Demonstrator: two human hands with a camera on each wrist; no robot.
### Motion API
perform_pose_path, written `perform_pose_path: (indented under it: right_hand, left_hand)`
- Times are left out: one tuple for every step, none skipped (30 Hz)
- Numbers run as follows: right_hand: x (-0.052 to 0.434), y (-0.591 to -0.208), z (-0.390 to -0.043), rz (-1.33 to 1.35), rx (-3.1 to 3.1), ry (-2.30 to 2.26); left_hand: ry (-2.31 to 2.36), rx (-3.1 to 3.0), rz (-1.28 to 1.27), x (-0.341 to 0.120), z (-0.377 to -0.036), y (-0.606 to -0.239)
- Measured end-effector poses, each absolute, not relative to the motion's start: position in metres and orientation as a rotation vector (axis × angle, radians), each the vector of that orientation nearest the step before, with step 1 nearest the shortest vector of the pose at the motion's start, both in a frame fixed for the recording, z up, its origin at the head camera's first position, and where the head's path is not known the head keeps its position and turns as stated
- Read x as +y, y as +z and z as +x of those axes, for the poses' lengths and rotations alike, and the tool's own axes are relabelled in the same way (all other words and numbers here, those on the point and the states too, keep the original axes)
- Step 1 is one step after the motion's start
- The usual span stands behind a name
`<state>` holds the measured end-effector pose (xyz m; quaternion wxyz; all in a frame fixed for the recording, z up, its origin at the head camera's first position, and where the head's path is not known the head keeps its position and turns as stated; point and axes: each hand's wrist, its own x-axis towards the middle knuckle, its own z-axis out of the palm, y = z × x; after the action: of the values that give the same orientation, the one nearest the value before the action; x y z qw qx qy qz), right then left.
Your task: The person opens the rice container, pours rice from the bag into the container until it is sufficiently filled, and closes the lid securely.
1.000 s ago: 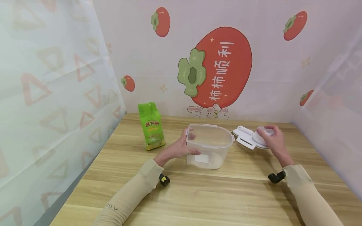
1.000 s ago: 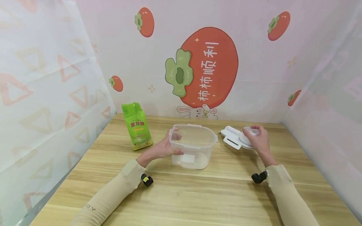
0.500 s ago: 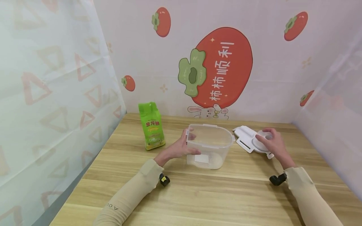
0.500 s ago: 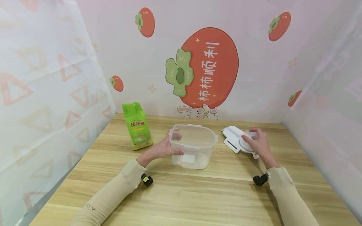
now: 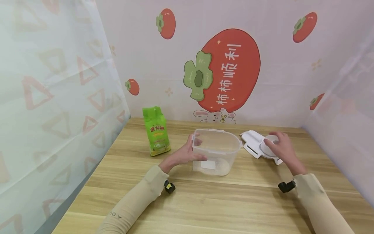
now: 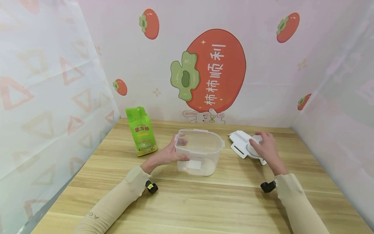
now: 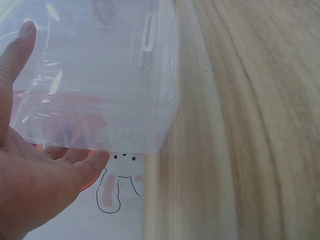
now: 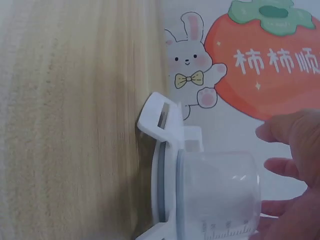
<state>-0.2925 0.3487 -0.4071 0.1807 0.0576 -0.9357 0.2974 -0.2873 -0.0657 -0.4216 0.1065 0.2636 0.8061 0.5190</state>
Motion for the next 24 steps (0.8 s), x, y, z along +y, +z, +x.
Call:
perform_pose_path:
  right_hand:
    - [0.347, -0.406, -0.291, 0.165, -2.628, 0.832]
    - [0.345, -0.405, -0.289, 0.169, -2.612, 0.827]
    - [0.343, -0.404, -0.288, 0.175, -2.597, 0.826]
    - [0.340, -0.403, -0.287, 0.180, -2.585, 0.830]
    - [0.338, -0.402, -0.286, 0.185, -2.573, 0.829]
    - [0.336, -0.402, -0.285, 0.197, -2.560, 0.834]
    - [0.334, -0.401, -0.284, 0.210, -2.546, 0.840]
    - [0.332, -0.400, -0.284, 0.227, -2.532, 0.839]
    - [0.330, -0.400, -0.284, 0.248, -2.518, 0.843]
    - [0.327, -0.400, -0.284, 0.271, -2.505, 0.850]
    - [0.325, -0.400, -0.284, 0.292, -2.492, 0.855]
    - [0.323, -0.400, -0.284, 0.320, -2.476, 0.866]
    - [0.322, -0.401, -0.284, 0.341, -2.468, 0.872]
    - [0.320, -0.401, -0.283, 0.364, -2.463, 0.881]
    - [0.318, -0.402, -0.283, 0.394, -2.456, 0.913]
    - [0.316, -0.403, -0.283, 0.418, -2.451, 0.940]
    - [0.314, -0.403, -0.283, 0.444, -2.454, 0.956]
    - [0.312, -0.404, -0.282, 0.479, -2.453, 0.985]
    - [0.309, -0.404, -0.282, 0.516, -2.458, 1.014]
    - [0.306, -0.405, -0.282, 0.556, -2.461, 1.045]
    - [0.301, -0.401, -0.278, 0.591, -2.472, 1.064]
    - [0.297, -0.401, -0.276, 0.625, -2.483, 1.080]
    - [0.294, -0.401, -0.275, 0.658, -2.501, 1.098]
    - [0.291, -0.401, -0.274, 0.690, -2.515, 1.123]
  left_hand:
    - [1.529, 2.372, 0.780, -0.066, -0.287, -0.422]
    - [1.529, 2.371, 0.783, -0.065, -0.287, -0.421]
    - [1.527, 2.373, 0.783, -0.065, -0.286, -0.421]
    - [1.526, 2.371, 0.780, -0.066, -0.286, -0.421]
    - [1.525, 2.370, 0.778, -0.066, -0.286, -0.421]
    - [1.525, 2.367, 0.779, -0.066, -0.285, -0.421]
    - [1.526, 2.365, 0.781, -0.067, -0.285, -0.421]
    - [1.524, 2.366, 0.782, -0.068, -0.286, -0.421]
    - [1.523, 2.368, 0.787, -0.068, -0.286, -0.421]
    - [1.522, 2.368, 0.790, -0.069, -0.286, -0.422]
    - [1.522, 2.368, 0.796, -0.069, -0.287, -0.422]
    - [1.519, 2.367, 0.799, -0.070, -0.288, -0.422]
    - [1.517, 2.365, 0.800, -0.070, -0.288, -0.423]
    - [1.516, 2.361, 0.801, -0.071, -0.288, -0.423]
    - [1.513, 2.356, 0.804, -0.071, -0.288, -0.423]
    - [1.514, 2.347, 0.806, -0.071, -0.288, -0.423]
    - [1.517, 2.339, 0.810, -0.071, -0.289, -0.423]
    - [1.519, 2.331, 0.809, -0.071, -0.289, -0.424]
    - [1.526, 2.321, 0.809, -0.071, -0.288, -0.423]
    - [1.532, 2.312, 0.811, -0.071, -0.288, -0.423]
    - [1.537, 2.302, 0.812, -0.072, -0.288, -0.424]
    - [1.541, 2.294, 0.810, -0.072, -0.288, -0.423]
    - [1.539, 2.290, 0.807, -0.073, -0.287, -0.423]
    - [1.538, 2.286, 0.806, -0.073, -0.287, -0.423]
